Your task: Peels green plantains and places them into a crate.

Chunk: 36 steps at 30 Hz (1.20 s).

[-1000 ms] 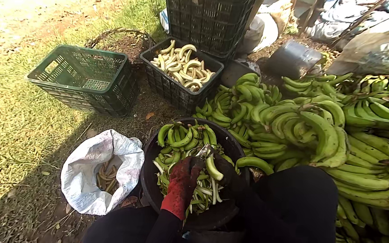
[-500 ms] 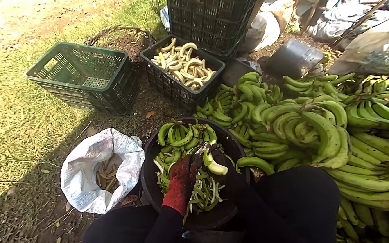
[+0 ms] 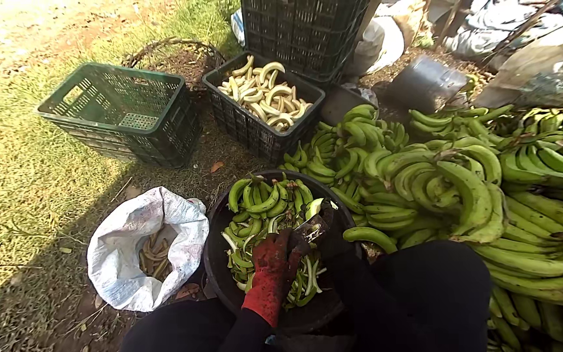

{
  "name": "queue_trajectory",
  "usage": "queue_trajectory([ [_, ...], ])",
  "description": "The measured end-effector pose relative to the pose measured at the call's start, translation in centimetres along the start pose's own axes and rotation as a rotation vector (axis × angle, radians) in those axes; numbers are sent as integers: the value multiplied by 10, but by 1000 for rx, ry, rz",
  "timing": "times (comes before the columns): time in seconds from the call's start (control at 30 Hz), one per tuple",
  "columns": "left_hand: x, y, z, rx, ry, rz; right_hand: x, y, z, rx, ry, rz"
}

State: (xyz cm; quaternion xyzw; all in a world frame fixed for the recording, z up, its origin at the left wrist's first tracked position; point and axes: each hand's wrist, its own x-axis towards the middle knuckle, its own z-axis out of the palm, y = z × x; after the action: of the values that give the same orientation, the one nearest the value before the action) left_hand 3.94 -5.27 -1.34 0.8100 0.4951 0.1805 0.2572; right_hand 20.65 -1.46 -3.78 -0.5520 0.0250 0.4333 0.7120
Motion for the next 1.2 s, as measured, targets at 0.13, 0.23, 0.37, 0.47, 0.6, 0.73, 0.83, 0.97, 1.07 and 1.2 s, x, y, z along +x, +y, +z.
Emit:
queue_trajectory([
  [0.13, 6, -5, 0, 7, 106, -9, -11, 3, 11, -294, 107, -77],
  [0.23, 17, -10, -13, 5, 13, -75, -30, 8, 10, -443, -25, -172],
  [0.37, 31, -32, -21, 12, -48, -96, -32, 12, -20, -423, -603, -92],
  [0.47, 32, -45, -15, -27, -88, -65, -32, 3, -36, -539, -791, 5],
  [0.6, 30, -42, -13, 26, -137, -91, -27, -14, -35, -847, -715, 29],
  [0.73, 32, -44, -10, 25, -164, -122, -26, -18, -41, -1002, -885, 29],
  [0.83, 33, -52, -2, 22, -150, -180, -33, -11, -45, -1056, -1005, 106],
  [0.97, 23, -32, -4, -45, -193, -29, -19, -3, -54, -512, -514, 147],
  [1.07, 7, -21, 5, 10, -121, 211, 0, -2, -57, 124, -398, 387],
  [1.2, 1, -19, 10, 105, -7, 394, -12, -25, -44, 283, -259, 498],
])
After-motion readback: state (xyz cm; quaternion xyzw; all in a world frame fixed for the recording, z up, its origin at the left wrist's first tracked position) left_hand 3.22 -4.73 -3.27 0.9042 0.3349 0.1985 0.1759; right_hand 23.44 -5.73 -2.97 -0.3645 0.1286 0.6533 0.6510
